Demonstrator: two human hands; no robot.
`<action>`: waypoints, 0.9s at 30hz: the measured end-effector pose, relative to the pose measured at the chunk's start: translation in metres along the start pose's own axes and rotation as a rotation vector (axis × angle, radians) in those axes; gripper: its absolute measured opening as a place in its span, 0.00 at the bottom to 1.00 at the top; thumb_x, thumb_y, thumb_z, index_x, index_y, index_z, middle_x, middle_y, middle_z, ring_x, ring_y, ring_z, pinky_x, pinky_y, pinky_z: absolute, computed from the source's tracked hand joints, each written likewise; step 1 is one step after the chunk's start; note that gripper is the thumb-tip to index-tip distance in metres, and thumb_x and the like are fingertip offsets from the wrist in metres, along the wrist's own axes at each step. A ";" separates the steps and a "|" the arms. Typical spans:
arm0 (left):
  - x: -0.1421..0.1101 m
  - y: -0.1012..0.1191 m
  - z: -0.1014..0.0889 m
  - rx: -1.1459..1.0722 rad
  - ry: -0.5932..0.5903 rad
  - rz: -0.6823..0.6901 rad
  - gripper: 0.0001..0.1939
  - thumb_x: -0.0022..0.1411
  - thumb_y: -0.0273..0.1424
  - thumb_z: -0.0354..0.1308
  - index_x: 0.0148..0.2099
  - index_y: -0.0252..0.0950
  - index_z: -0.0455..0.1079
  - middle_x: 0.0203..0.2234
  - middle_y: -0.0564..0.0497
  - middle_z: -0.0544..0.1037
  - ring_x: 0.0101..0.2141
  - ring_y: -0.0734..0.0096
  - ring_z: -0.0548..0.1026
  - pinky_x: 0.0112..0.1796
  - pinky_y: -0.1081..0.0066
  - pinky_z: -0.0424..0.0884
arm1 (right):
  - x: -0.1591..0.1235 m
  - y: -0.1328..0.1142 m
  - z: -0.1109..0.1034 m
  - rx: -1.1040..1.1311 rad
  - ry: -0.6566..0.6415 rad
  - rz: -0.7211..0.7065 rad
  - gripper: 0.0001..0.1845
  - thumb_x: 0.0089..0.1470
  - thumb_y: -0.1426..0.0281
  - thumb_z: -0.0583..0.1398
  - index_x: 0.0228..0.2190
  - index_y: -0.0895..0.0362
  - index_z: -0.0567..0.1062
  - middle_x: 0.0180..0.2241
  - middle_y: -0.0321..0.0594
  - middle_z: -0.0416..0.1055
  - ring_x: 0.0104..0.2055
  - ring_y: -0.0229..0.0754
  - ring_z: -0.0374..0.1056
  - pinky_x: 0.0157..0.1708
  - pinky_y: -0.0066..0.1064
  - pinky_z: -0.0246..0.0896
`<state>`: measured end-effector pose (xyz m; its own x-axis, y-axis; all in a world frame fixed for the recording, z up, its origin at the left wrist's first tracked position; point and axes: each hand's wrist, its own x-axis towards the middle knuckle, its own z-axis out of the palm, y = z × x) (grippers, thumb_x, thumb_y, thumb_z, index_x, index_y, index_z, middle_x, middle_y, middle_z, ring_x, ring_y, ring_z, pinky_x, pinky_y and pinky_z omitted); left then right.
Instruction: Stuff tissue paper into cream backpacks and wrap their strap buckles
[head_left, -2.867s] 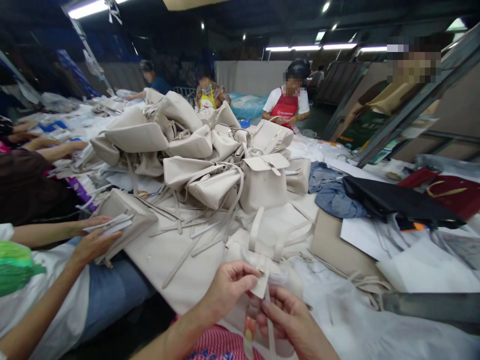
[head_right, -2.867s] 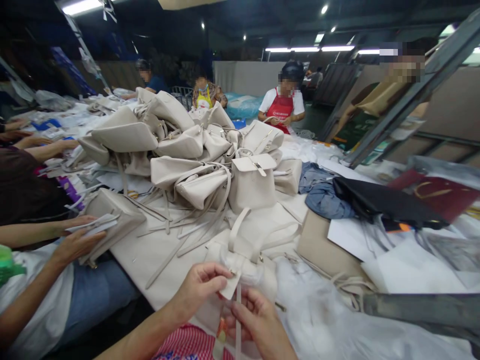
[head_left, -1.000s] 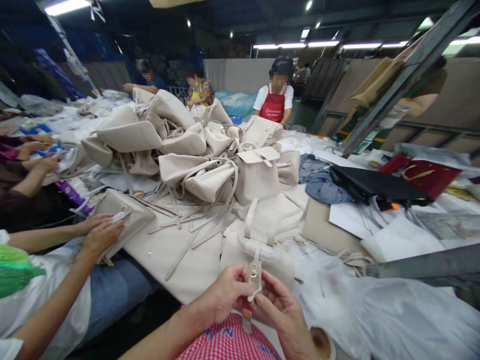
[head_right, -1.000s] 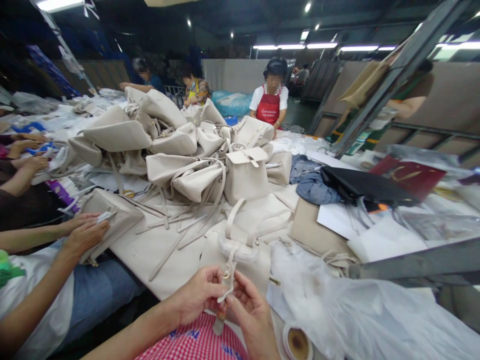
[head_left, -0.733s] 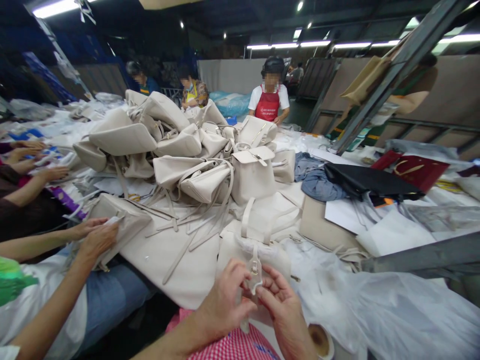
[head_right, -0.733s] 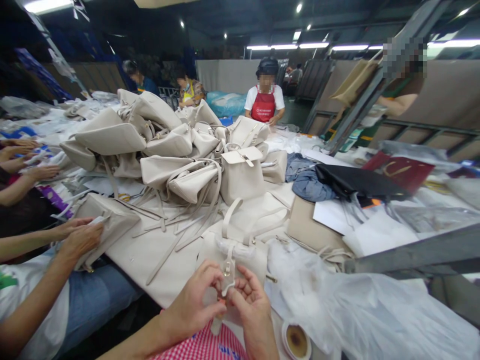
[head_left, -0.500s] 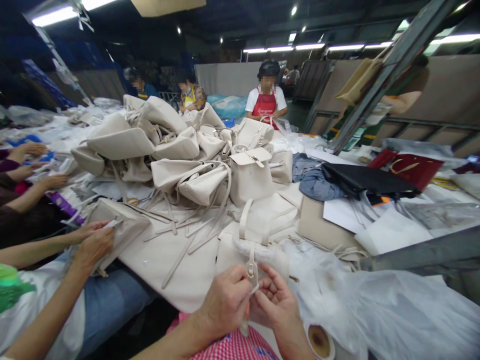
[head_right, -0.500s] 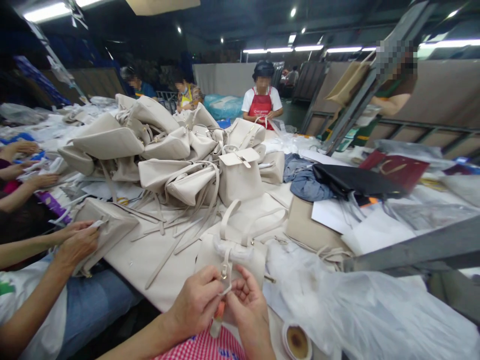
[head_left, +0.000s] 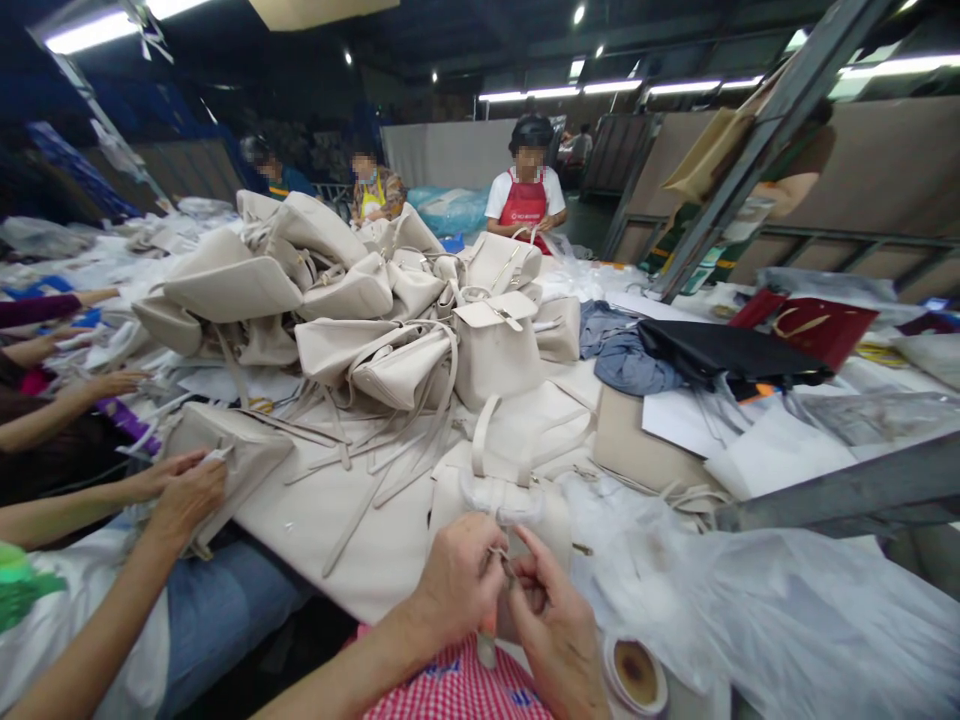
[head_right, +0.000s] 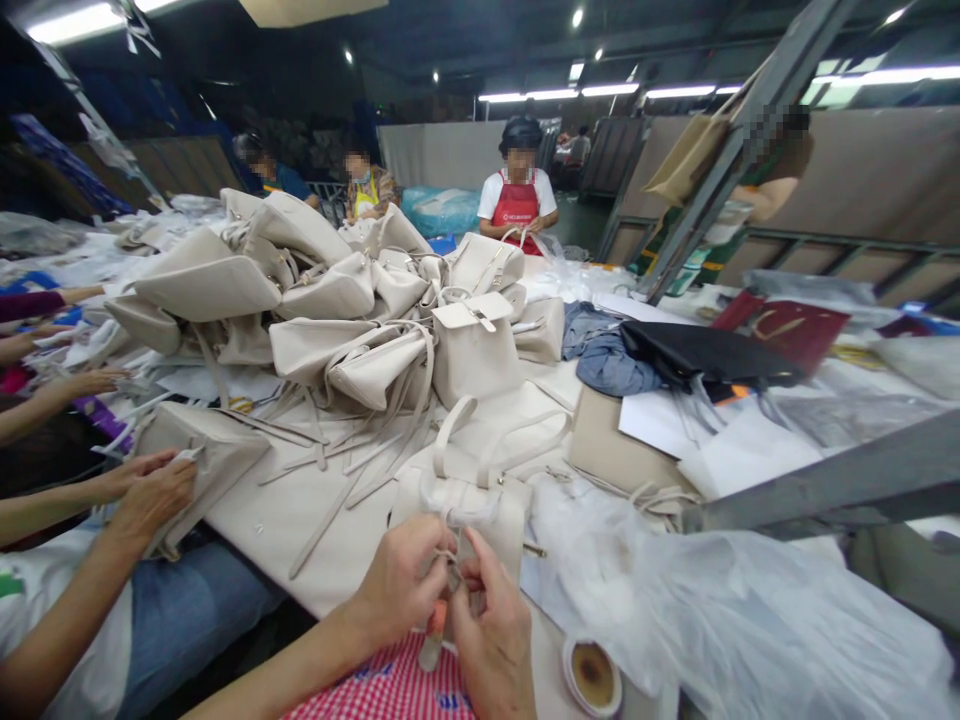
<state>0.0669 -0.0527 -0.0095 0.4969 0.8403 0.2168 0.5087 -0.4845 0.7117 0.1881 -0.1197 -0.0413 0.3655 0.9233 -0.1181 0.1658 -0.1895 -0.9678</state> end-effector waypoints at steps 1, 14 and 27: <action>0.000 0.001 -0.001 -0.023 -0.011 -0.056 0.09 0.47 0.18 0.49 0.28 0.36 0.64 0.24 0.52 0.70 0.28 0.70 0.67 0.31 0.72 0.61 | 0.000 -0.002 0.001 0.035 0.000 0.035 0.27 0.48 0.66 0.61 0.51 0.56 0.70 0.29 0.37 0.74 0.27 0.41 0.67 0.29 0.31 0.64; 0.006 -0.007 -0.003 -0.402 -0.005 -0.059 0.07 0.49 0.19 0.51 0.29 0.35 0.64 0.28 0.51 0.70 0.31 0.71 0.69 0.33 0.74 0.65 | -0.004 -0.009 0.002 1.132 -0.353 0.662 0.20 0.32 0.77 0.71 0.30 0.58 0.72 0.22 0.32 0.69 0.21 0.29 0.60 0.17 0.18 0.48; 0.005 -0.027 -0.015 -0.060 -0.234 0.248 0.16 0.61 0.21 0.45 0.47 0.35 0.69 0.31 0.49 0.71 0.32 0.72 0.70 0.34 0.75 0.66 | -0.015 -0.011 0.002 0.513 -0.111 0.309 0.11 0.34 0.75 0.67 0.24 0.56 0.71 0.22 0.31 0.70 0.24 0.35 0.64 0.27 0.26 0.61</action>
<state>0.0453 -0.0318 -0.0181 0.7518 0.6165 0.2340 0.3135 -0.6464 0.6957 0.1786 -0.1310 -0.0289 0.2237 0.8858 -0.4065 -0.4057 -0.2946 -0.8652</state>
